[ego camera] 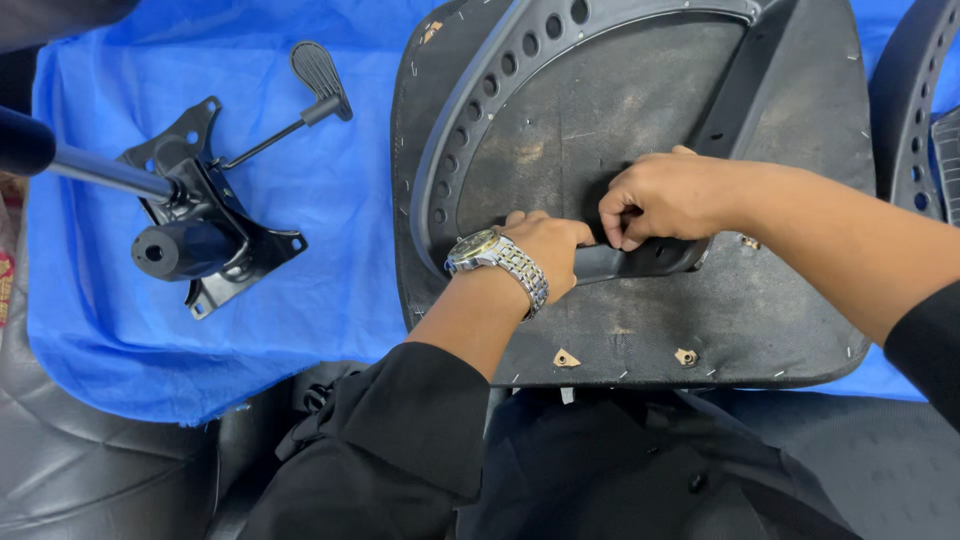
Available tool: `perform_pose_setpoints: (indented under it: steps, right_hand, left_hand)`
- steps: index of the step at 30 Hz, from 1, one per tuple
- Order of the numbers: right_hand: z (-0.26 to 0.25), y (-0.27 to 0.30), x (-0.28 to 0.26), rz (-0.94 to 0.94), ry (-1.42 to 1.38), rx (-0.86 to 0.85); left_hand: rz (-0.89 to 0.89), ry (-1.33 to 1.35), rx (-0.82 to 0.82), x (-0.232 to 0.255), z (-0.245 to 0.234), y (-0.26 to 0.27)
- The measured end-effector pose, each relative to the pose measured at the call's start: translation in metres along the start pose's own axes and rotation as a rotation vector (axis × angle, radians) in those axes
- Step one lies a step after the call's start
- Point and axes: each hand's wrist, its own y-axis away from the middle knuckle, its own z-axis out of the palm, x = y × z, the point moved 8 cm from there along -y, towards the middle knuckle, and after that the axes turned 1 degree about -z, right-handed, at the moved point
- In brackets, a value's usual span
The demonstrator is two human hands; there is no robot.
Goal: The person assembles a chair by attaching a black plastic frame to the underside of a seat cushion using a screwdriver and screws. They align the frame, insert screws, and tighten them to secure the frame to the seat.
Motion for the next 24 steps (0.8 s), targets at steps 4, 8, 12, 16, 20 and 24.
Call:
perform_pose_setpoints:
  steps: [4, 8, 12, 16, 20, 24]
  right_hand:
    - [-0.0025, -0.0055, -0.002, -0.004, 0.013, -0.03]
    - [-0.0047, -0.0064, -0.0033, -0.02, -0.002, -0.015]
    - [-0.0043, -0.0077, -0.0055, -0.031, -0.049, -0.029]
    - [-0.003, -0.0071, -0.0019, 0.053, -0.073, -0.033]
    - [-0.005, -0.0066, -0.0027, 0.049, -0.019, 0.018]
    - [-0.002, -0.0083, 0.0027, 0.07, -0.009, 0.026]
  left_hand:
    - [0.023, 0.008, -0.023, -0.0032, -0.0014, 0.0005]
    - [0.048, 0.009, -0.016, -0.0038, -0.0025, 0.0009]
    - [0.038, -0.005, -0.017, -0.005, -0.0014, 0.0009]
    - [0.041, -0.003, -0.007, -0.0038, -0.002, 0.0007]
    - [0.035, -0.005, -0.003, -0.0031, -0.0014, 0.0003]
    - [0.033, -0.02, -0.003, -0.0013, -0.0006, 0.0005]
